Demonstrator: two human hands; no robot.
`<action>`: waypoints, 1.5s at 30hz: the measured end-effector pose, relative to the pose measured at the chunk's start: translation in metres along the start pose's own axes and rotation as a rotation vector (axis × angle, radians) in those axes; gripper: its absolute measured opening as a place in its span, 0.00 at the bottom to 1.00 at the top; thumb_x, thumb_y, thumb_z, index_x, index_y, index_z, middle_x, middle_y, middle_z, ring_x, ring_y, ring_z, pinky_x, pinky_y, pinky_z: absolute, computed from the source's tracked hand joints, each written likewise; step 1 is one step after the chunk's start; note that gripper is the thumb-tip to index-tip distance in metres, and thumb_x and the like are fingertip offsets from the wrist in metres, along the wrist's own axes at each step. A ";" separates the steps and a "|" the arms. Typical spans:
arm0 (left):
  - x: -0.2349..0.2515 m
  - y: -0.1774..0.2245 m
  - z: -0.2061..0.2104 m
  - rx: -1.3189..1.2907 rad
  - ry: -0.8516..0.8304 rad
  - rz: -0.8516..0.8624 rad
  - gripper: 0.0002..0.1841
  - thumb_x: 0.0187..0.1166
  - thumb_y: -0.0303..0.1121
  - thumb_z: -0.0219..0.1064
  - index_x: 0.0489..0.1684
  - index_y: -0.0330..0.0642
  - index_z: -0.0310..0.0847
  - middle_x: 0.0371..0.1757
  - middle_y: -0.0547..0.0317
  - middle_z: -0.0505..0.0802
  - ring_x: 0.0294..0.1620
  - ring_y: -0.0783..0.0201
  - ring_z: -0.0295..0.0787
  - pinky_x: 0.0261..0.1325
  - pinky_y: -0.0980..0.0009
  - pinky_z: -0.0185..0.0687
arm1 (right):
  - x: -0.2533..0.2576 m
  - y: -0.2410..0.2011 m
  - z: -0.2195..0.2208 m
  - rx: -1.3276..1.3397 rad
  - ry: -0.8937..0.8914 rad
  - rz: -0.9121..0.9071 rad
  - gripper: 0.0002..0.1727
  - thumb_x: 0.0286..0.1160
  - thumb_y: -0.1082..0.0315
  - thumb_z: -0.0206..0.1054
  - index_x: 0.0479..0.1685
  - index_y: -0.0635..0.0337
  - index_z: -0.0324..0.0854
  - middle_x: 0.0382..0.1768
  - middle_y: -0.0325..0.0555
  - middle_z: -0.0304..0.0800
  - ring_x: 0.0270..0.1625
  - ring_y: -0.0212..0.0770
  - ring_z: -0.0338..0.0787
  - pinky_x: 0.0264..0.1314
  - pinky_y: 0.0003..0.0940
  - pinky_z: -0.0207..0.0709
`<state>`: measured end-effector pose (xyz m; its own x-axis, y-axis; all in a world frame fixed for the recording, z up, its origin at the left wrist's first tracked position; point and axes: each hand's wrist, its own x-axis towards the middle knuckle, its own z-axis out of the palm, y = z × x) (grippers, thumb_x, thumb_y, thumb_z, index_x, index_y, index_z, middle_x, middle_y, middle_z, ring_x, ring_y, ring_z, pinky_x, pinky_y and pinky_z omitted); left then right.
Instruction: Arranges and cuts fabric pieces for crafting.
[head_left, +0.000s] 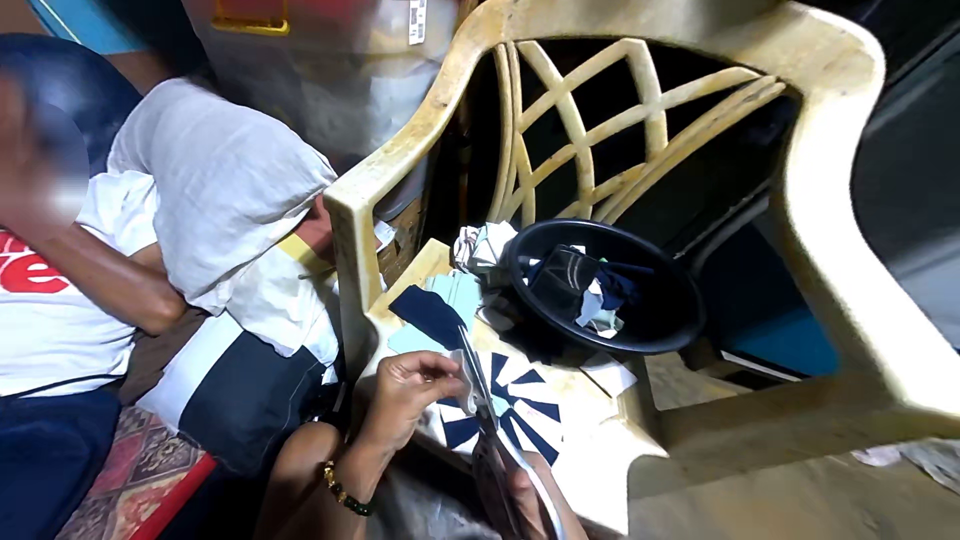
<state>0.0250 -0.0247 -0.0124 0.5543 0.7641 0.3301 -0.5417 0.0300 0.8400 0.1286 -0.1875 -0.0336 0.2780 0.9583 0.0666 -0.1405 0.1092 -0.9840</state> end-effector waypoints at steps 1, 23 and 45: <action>0.000 0.001 -0.002 0.049 0.011 0.016 0.13 0.60 0.11 0.73 0.33 0.41 0.93 0.34 0.68 0.96 0.35 0.76 0.92 0.42 0.77 0.91 | -0.001 -0.010 -0.001 -0.179 0.101 -0.012 0.29 0.67 0.28 0.67 0.21 0.45 0.79 0.12 0.18 0.73 0.13 0.14 0.71 0.15 0.14 0.68; -0.006 0.001 0.018 0.112 0.087 -0.181 0.10 0.79 0.15 0.61 0.51 0.37 0.73 0.33 0.63 0.95 0.30 0.71 0.94 0.34 0.75 0.91 | 0.023 -0.021 -0.067 -1.308 0.792 -0.336 0.11 0.67 0.77 0.69 0.44 0.75 0.90 0.47 0.76 0.87 0.54 0.76 0.85 0.54 0.66 0.78; -0.015 -0.005 0.028 0.046 0.132 -0.132 0.16 0.75 0.14 0.65 0.59 0.33 0.73 0.35 0.60 0.97 0.32 0.73 0.94 0.34 0.79 0.88 | 0.038 0.001 0.008 -0.591 0.461 -0.600 0.12 0.66 0.62 0.75 0.36 0.64 0.89 0.41 0.44 0.90 0.48 0.23 0.87 0.54 0.15 0.79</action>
<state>0.0369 -0.0542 -0.0099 0.5289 0.8337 0.1587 -0.4384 0.1083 0.8922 0.1318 -0.1489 -0.0303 0.5120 0.5744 0.6387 0.6137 0.2756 -0.7398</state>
